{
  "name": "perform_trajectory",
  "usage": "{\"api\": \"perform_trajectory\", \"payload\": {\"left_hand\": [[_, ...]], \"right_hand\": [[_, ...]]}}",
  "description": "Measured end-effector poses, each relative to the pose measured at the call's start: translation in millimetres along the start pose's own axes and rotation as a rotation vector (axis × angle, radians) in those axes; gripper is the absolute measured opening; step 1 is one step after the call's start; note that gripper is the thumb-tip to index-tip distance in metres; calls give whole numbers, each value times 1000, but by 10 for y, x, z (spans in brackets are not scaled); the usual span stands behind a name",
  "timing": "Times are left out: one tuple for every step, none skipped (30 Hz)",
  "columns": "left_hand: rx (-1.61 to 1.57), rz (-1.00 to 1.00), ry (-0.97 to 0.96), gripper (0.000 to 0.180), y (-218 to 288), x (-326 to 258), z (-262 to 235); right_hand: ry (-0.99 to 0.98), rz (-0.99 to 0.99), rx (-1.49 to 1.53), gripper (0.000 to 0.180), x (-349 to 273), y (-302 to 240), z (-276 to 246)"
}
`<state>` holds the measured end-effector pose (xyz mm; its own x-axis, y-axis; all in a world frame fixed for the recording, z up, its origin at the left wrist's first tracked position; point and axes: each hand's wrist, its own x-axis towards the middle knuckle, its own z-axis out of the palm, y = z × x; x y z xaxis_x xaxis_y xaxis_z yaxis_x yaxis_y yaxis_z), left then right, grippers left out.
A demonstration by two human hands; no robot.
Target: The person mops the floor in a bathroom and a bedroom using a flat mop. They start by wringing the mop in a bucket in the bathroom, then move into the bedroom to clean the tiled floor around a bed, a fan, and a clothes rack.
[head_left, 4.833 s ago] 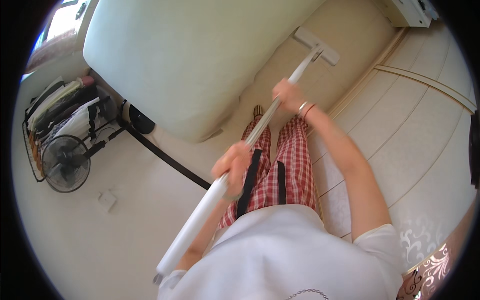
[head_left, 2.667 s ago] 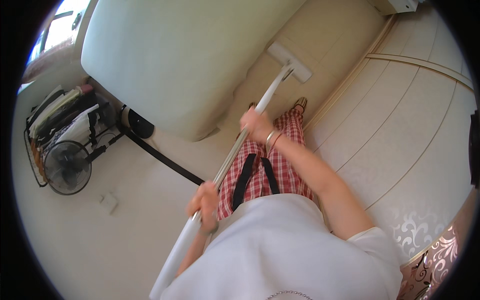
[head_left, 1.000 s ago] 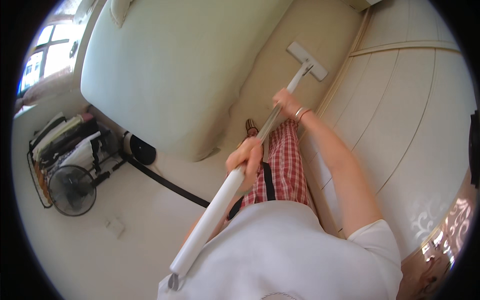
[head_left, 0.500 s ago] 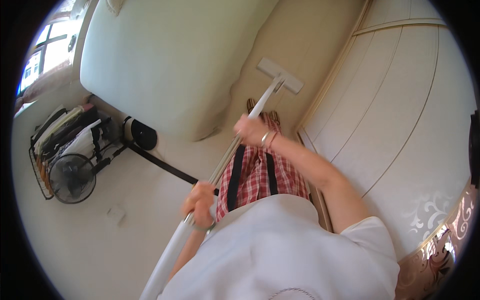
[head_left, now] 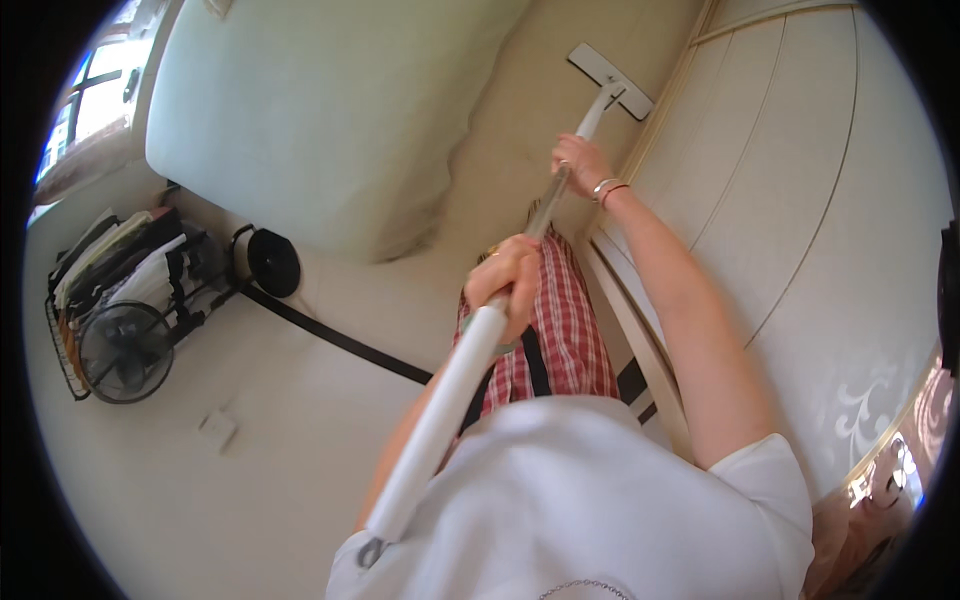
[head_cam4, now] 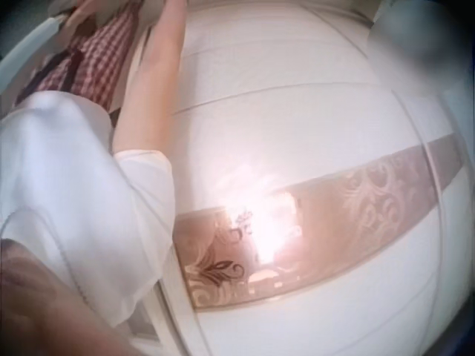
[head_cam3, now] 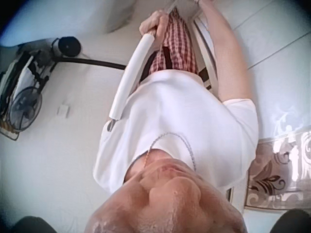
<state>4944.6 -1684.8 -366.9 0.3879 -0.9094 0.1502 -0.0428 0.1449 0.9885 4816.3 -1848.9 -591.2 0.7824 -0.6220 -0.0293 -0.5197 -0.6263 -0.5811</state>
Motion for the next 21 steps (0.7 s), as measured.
{"api": "perform_trajectory", "payload": {"left_hand": [[-16,5,12,25,106,-130,-123],[51,-129,16,24,332,-200,-228],[114,-260,18,24,599,-294,-387],[105,-256,46,24,805,-407,-563],[94,-247,78,24,990,-509,-745],[123,-243,37,22,1188,-586,-950],[149,-236,-1,24,1356,-676,-1168],[165,-224,-37,24,1555,-728,-1364],[189,-211,-70,25,1696,-782,-1493],[182,-208,-67,24,1746,-869,-1601],[181,-210,-53,24,1765,-1016,-1700],[178,-220,-41,23,1759,-1133,-1765],[129,-173,-24,23,1715,-1195,-1740],[90,-120,5,23,1643,-1247,-1646],[47,-64,29,23,1569,-1237,-1547],[13,-32,41,21,1390,-1186,-1454],[-11,-5,69,19,1208,-1148,-1352],[30,-37,75,18,1031,-1083,-1252],[69,-59,72,19,786,-965,-1150],[72,-57,77,20,523,-828,-1029],[83,-64,90,21,308,-711,-916]], "right_hand": [[79,-40,26,11,-142,-242,142],[127,-76,120,12,-237,-405,323],[176,-111,211,13,-326,-619,491],[129,-85,277,14,-367,-991,486],[79,-64,338,14,-402,-1404,454],[183,-53,357,14,-461,-1774,476],[155,-20,326,13,-491,-2102,516],[132,-10,381,11,-544,-2404,575],[165,-56,347,8,-557,-2630,616],[69,43,432,7,-594,-2801,658],[-13,3,415,8,-594,-2834,647],[-100,-31,399,8,-606,-2866,583],[-185,-63,385,9,-634,-2866,546],[-180,-111,326,6,-657,-2793,577],[-146,-155,302,6,-647,-2647,553],[-106,-186,287,6,-627,-2437,545],[-95,-186,281,8,-515,-2276,446],[-14,-215,226,9,-406,-2066,387],[-1,-260,205,9,-289,-1736,437],[-78,-264,154,10,-180,-1339,481],[-62,-246,102,11,-71,-1019,481]]}}
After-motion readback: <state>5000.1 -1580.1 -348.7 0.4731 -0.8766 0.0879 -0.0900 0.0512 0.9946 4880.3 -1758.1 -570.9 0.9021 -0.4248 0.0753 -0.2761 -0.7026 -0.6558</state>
